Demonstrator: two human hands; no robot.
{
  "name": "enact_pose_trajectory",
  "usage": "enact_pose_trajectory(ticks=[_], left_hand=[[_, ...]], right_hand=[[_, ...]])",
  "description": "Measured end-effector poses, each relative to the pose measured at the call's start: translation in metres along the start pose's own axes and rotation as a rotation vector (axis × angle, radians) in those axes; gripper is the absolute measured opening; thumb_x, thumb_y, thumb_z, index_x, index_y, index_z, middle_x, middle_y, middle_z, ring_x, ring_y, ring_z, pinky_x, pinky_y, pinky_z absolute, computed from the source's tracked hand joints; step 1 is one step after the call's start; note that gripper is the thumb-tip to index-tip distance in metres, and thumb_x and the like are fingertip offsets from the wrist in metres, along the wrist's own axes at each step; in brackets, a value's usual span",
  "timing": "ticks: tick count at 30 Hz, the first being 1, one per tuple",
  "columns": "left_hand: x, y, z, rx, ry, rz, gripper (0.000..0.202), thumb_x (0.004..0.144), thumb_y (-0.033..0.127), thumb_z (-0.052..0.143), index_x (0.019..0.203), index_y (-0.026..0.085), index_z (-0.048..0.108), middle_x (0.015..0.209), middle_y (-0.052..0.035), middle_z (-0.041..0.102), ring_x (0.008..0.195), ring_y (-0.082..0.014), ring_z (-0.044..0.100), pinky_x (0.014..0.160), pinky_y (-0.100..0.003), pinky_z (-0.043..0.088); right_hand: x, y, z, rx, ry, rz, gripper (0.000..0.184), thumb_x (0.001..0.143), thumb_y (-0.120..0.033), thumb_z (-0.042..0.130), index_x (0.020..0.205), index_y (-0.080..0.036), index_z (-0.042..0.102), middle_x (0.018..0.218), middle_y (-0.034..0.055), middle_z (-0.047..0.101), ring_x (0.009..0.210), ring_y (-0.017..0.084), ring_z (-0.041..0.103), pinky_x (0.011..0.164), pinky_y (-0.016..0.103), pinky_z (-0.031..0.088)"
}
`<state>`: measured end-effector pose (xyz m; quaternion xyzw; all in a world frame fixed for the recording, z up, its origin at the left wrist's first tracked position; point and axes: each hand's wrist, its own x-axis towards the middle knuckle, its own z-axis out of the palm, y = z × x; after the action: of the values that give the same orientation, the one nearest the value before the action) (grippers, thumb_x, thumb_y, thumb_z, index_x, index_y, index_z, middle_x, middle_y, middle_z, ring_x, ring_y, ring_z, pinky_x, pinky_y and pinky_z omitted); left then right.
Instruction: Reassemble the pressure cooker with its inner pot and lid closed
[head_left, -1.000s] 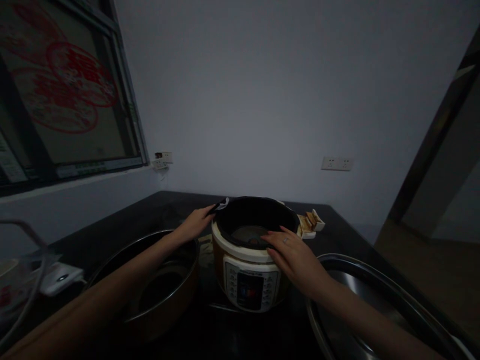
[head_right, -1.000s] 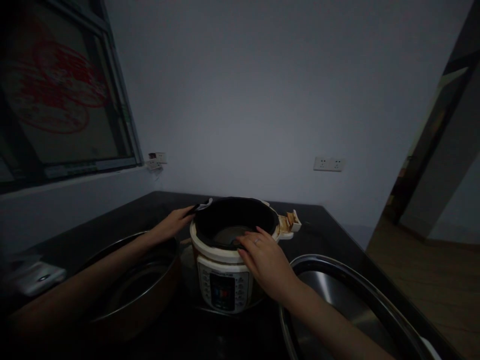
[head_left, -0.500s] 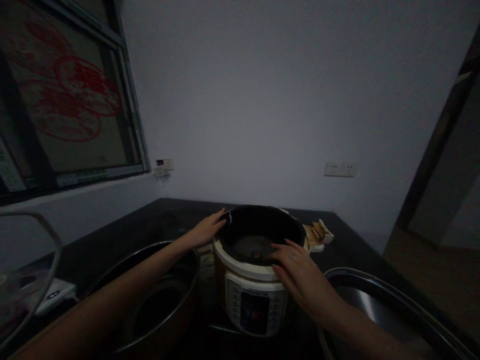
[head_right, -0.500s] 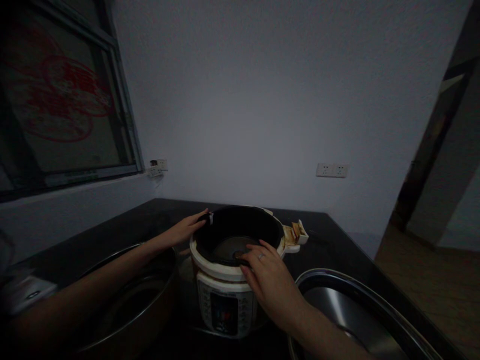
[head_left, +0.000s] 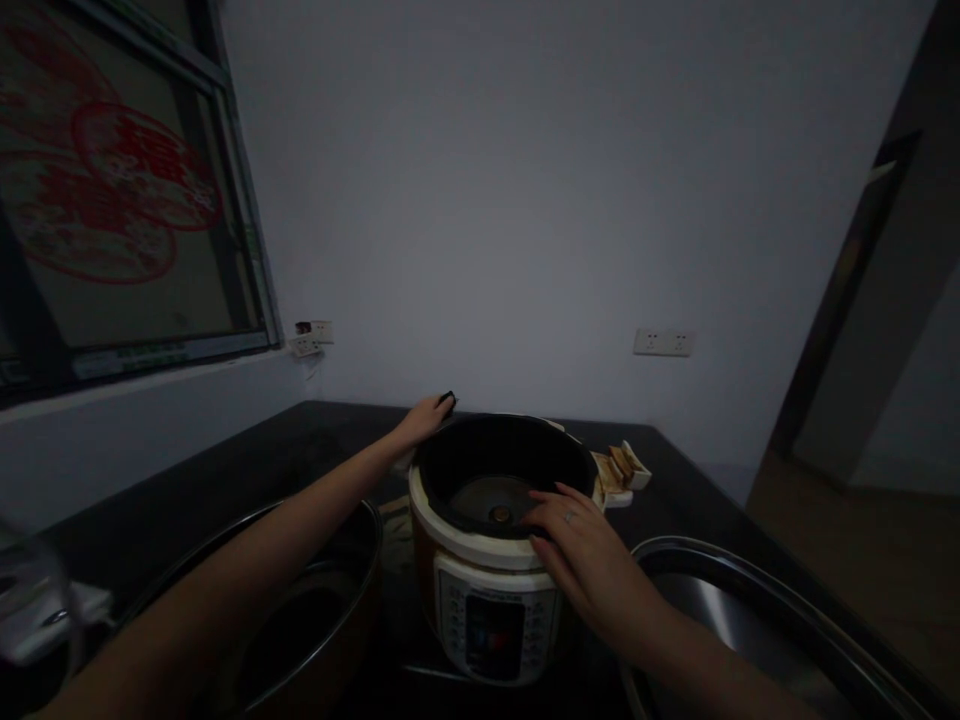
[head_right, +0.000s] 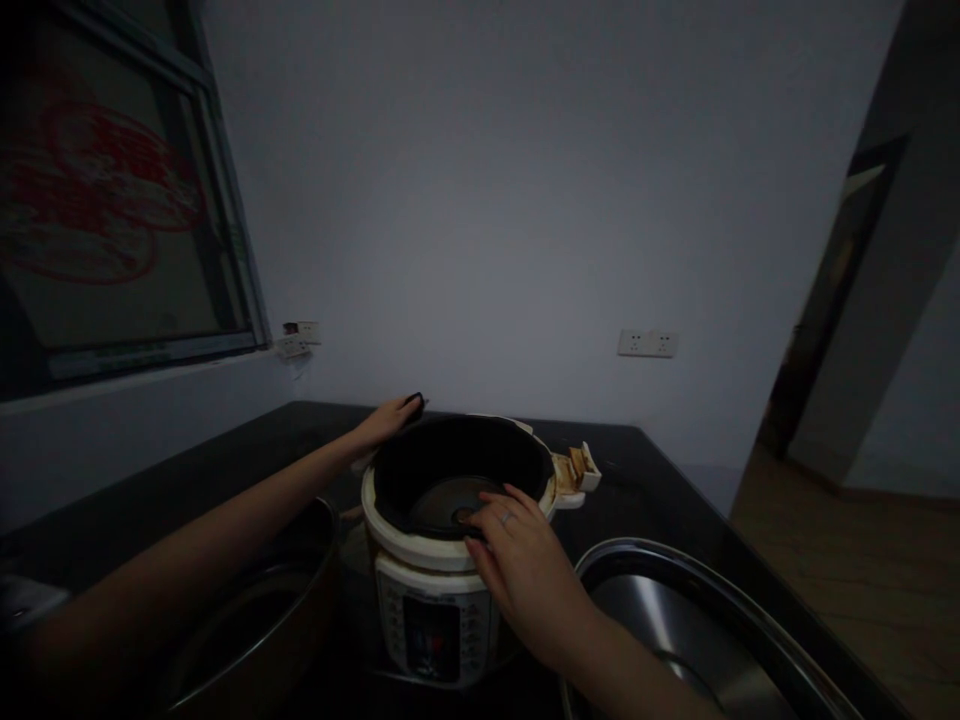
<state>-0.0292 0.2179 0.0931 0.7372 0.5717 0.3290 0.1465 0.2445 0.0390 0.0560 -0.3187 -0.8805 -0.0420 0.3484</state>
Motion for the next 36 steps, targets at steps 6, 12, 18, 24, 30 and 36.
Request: enact_pose_trajectory(ticks=[6, 12, 18, 24, 30, 36], left_hand=[[0.037, 0.035, 0.024, -0.004, -0.108, 0.131, 0.032, 0.093, 0.038, 0.057, 0.117, 0.016, 0.060, 0.119, -0.0088, 0.062, 0.103, -0.0226, 0.062, 0.089, -0.044, 0.053], [0.044, 0.055, 0.035, 0.027, -0.250, 0.322, 0.035, 0.092, 0.040, 0.057, 0.116, 0.016, 0.061, 0.122, -0.0087, 0.062, 0.107, -0.0241, 0.062, 0.093, -0.046, 0.050], [0.038, 0.033, 0.016, 0.114, -0.362, 0.370, 0.037, 0.086, 0.019, 0.056, 0.123, 0.021, 0.063, 0.122, -0.0049, 0.069, 0.114, -0.0224, 0.061, 0.101, -0.035, 0.043], [0.009, -0.001, -0.009, 0.193, -0.319, 0.293, 0.049, 0.083, 0.010, 0.043, 0.129, 0.015, 0.059, 0.127, -0.0074, 0.067, 0.118, -0.0222, 0.060, 0.102, -0.033, 0.042], [-0.038, -0.011, -0.035, 0.251, -0.284, 0.264, 0.057, 0.082, 0.007, 0.039, 0.136, 0.015, 0.052, 0.141, -0.0064, 0.056, 0.130, -0.0190, 0.051, 0.110, -0.030, 0.033], [-0.047, -0.006, -0.036, 0.294, -0.248, 0.204, 0.049, 0.088, 0.016, 0.041, 0.135, 0.021, 0.054, 0.134, -0.0012, 0.063, 0.122, -0.0188, 0.059, 0.104, -0.028, 0.040]], right_hand=[[0.001, -0.001, -0.003, 0.001, -0.026, 0.011, 0.021, 0.091, -0.012, 0.045, 0.103, -0.019, 0.061, 0.104, 0.0080, 0.072, 0.113, 0.024, 0.063, 0.107, 0.055, 0.043], [0.002, -0.001, -0.004, 0.002, -0.037, 0.011, 0.019, 0.090, -0.012, 0.047, 0.102, -0.018, 0.061, 0.103, 0.0078, 0.072, 0.114, 0.024, 0.063, 0.107, 0.055, 0.043], [0.002, 0.001, -0.003, -0.014, -0.039, -0.010, 0.018, 0.089, -0.011, 0.048, 0.101, -0.017, 0.061, 0.102, 0.0086, 0.072, 0.114, 0.025, 0.063, 0.106, 0.056, 0.044], [0.001, 0.003, -0.002, -0.031, -0.006, -0.043, 0.017, 0.091, -0.012, 0.047, 0.102, -0.016, 0.059, 0.101, 0.0094, 0.072, 0.111, 0.026, 0.064, 0.103, 0.059, 0.045], [0.002, 0.002, -0.001, -0.043, 0.004, -0.057, 0.017, 0.091, -0.012, 0.046, 0.101, -0.016, 0.059, 0.100, 0.0095, 0.072, 0.109, 0.026, 0.065, 0.102, 0.059, 0.046], [0.001, 0.001, 0.000, -0.034, 0.017, -0.049, 0.017, 0.090, -0.011, 0.048, 0.101, -0.017, 0.059, 0.099, 0.0082, 0.072, 0.108, 0.026, 0.066, 0.102, 0.059, 0.046]])
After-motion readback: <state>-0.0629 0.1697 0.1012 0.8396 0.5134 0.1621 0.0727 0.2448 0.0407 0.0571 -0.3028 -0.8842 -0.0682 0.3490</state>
